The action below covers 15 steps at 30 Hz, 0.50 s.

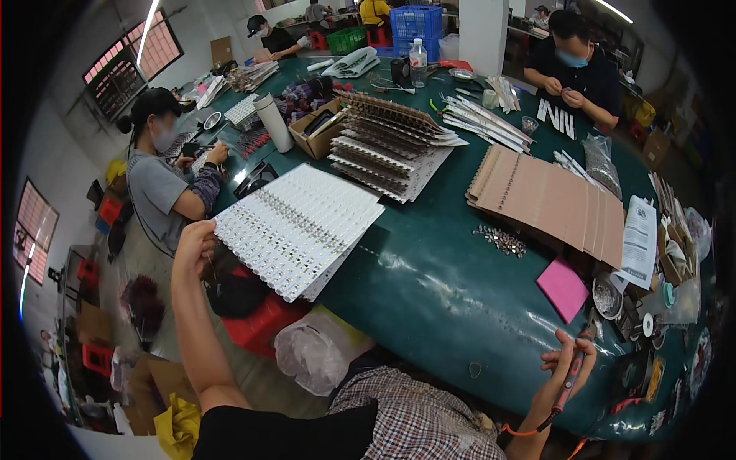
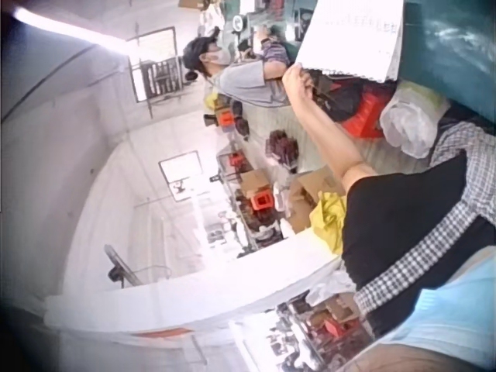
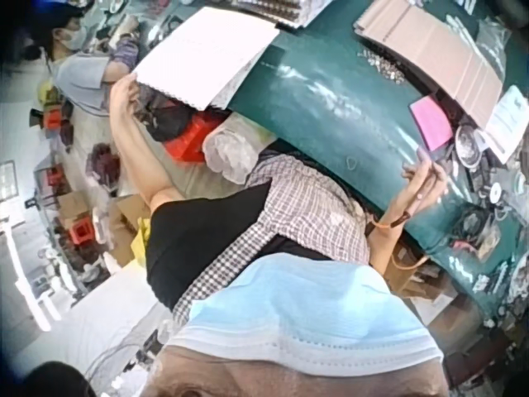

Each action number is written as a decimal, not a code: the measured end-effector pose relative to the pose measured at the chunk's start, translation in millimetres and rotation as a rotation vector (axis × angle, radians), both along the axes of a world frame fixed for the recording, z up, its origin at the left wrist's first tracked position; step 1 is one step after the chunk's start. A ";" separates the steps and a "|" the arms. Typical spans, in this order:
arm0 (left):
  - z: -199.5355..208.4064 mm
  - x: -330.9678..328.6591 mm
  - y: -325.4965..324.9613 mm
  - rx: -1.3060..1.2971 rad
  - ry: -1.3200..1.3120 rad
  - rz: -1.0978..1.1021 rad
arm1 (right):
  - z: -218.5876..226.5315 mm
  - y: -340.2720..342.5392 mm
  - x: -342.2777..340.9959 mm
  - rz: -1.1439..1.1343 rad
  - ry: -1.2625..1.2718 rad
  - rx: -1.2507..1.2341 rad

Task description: The person places electronic components onto a sheet of circuit board strips by hand, turns the sheet over, and solders the components onto the circuit boards using a soldering iron.

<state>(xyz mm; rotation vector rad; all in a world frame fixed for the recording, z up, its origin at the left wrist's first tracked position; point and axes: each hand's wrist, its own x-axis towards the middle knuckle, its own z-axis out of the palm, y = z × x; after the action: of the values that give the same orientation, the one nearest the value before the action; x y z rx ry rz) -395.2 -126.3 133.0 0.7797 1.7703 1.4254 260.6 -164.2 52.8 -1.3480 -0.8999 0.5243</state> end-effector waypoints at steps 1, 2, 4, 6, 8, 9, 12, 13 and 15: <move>-7.6 -7.1 7.9 0.008 0.000 -0.002 | -0.4 -0.8 0.3 -0.008 0.007 -0.008; -15.1 -11.7 15.4 -0.039 -0.012 0.004 | -0.6 -1.4 0.9 -0.015 0.012 -0.020; -23.6 -14.5 23.3 -0.081 -0.025 0.010 | -0.9 -2.2 2.5 -0.019 0.014 -0.021; -26.6 -3.4 30.0 -0.294 0.360 0.097 | -1.6 -2.5 4.9 -0.026 0.016 -0.026; -20.1 23.5 33.8 -0.347 0.783 0.092 | -3.6 -3.5 7.8 -0.058 0.041 -0.053; -12.2 42.3 31.9 -0.390 1.185 0.243 | -4.9 -4.1 9.5 -0.057 0.026 -0.049; 19.2 117.9 27.8 -0.131 1.137 0.066 | -9.5 -4.3 12.3 -0.068 0.042 -0.080; 19.5 152.3 28.0 0.032 0.991 -0.141 | -11.2 -4.4 12.3 -0.055 0.059 -0.084; 12.5 222.2 35.4 0.052 0.697 -0.536 | -14.2 -3.1 11.2 -0.014 0.076 -0.082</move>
<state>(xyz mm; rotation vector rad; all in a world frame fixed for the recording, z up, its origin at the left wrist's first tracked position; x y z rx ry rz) -173.0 -91.0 145.4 1.7811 1.7906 0.8854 271.7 -167.3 38.7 -1.3978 -0.8135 0.6029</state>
